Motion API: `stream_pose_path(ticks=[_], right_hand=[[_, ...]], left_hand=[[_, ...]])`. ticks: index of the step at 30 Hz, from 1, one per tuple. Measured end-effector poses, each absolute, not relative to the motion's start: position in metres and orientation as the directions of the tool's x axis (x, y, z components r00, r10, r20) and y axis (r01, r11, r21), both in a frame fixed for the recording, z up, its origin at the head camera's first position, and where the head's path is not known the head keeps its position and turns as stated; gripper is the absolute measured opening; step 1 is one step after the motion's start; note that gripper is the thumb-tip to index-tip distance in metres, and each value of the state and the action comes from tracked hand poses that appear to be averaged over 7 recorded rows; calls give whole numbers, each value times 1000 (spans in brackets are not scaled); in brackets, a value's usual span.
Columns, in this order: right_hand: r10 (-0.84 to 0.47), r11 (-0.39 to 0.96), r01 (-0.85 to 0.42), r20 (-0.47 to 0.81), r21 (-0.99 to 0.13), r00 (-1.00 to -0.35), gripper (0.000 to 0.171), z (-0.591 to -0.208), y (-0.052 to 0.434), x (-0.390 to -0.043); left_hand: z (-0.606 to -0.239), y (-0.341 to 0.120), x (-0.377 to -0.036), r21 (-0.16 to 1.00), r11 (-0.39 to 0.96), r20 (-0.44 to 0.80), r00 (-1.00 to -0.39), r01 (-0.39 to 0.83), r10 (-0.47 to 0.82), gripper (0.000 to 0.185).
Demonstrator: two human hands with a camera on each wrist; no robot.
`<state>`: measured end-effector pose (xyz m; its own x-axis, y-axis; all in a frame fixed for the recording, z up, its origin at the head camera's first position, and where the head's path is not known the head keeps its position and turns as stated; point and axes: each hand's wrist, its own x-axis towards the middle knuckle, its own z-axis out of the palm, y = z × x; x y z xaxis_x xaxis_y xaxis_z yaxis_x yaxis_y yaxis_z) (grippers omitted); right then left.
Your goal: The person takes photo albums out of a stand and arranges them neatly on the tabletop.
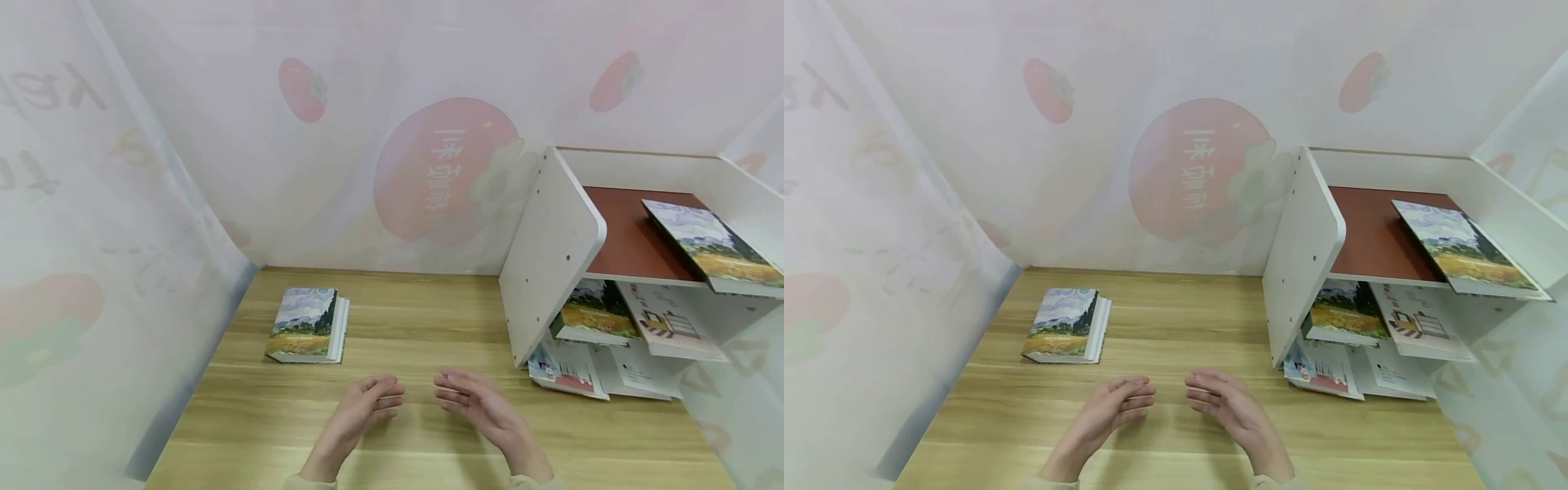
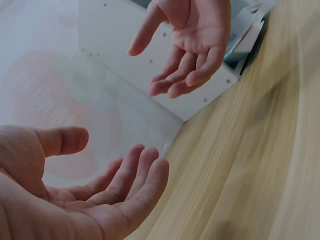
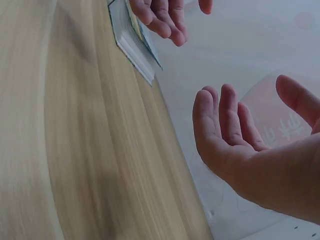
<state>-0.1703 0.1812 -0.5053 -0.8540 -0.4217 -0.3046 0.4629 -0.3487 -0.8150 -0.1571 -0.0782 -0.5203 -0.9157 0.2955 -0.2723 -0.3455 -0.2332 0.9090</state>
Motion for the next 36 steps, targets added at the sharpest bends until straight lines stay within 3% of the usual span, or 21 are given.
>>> stream_pose_path(ticks=[7,19,31,36], right_hand=[[-437,-294,475,-325,-829,-838,44,-504,213,-168],[-522,-255,522,-339,-814,-783,28,-502,268,-153],[-613,-290,473,-218,-832,-760,39,-486,308,-160],[-624,-278,492,-235,-825,-746,40,-479,324,-161]], left_hand=[[-517,-54,-156,907,-265,-255,-929,-326,267,43],[-519,-17,-149,913,-243,-256,-922,-329,290,38],[-505,-2,-159,926,-230,-224,-928,-298,298,43],[-497,3,-165,937,-208,-201,-922,-279,332,48]])
